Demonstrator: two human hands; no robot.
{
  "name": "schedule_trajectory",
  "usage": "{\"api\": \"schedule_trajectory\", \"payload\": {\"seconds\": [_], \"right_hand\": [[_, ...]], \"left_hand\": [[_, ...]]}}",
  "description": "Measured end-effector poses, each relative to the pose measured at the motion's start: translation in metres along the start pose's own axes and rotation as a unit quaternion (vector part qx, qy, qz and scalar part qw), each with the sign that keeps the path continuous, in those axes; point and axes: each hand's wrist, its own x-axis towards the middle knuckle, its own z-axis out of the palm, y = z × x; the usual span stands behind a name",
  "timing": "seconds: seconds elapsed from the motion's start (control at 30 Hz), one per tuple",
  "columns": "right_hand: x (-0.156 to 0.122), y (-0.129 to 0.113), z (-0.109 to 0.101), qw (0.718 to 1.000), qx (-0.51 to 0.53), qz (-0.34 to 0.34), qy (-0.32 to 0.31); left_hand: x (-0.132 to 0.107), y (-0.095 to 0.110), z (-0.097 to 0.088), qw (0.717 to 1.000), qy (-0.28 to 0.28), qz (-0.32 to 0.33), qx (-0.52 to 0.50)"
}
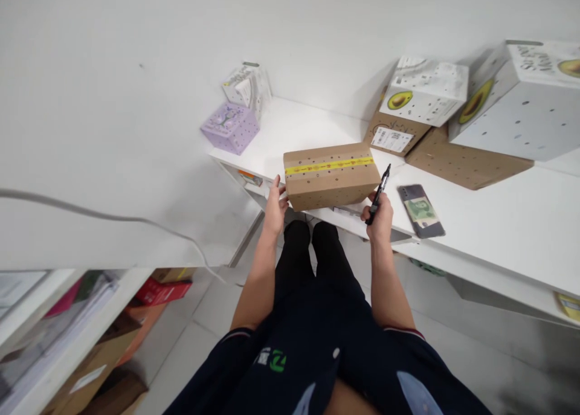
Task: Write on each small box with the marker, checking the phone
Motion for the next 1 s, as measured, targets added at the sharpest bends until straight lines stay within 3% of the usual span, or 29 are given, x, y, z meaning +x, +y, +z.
{"api": "schedule_trajectory", "payload": {"seconds": [0.17, 0.37, 0.47, 0.7, 0.87, 1.0], "right_hand": [[-0.005, -0.006, -0.003, 0.998, -0.048, -0.043, 0.002], [-0.006, -0.014, -0.003, 0.997, -0.037, -0.057, -0.025], [-0.002, -0.012, -0.003, 0.998, -0.034, -0.046, -0.028], [0.003, 0.005, -0.012, 0.991, -0.12, -0.047, -0.022], [0.006, 0.009, -0.016, 0.987, -0.157, -0.029, -0.006], [0.007, -0.003, -0.017, 0.989, -0.112, -0.087, 0.031]], "left_hand": [[-0.009, 0.014, 0.004, 0.992, -0.015, 0.077, 0.097], [-0.021, 0.025, 0.008, 0.976, -0.117, 0.171, 0.062], [-0.017, 0.015, 0.008, 0.97, -0.102, 0.204, 0.082], [-0.019, -0.026, 0.011, 0.978, -0.022, 0.177, 0.104], [-0.027, -0.023, 0.021, 0.97, -0.006, 0.182, 0.16], [-0.028, -0.011, 0.028, 0.916, 0.01, 0.277, 0.291]]}}
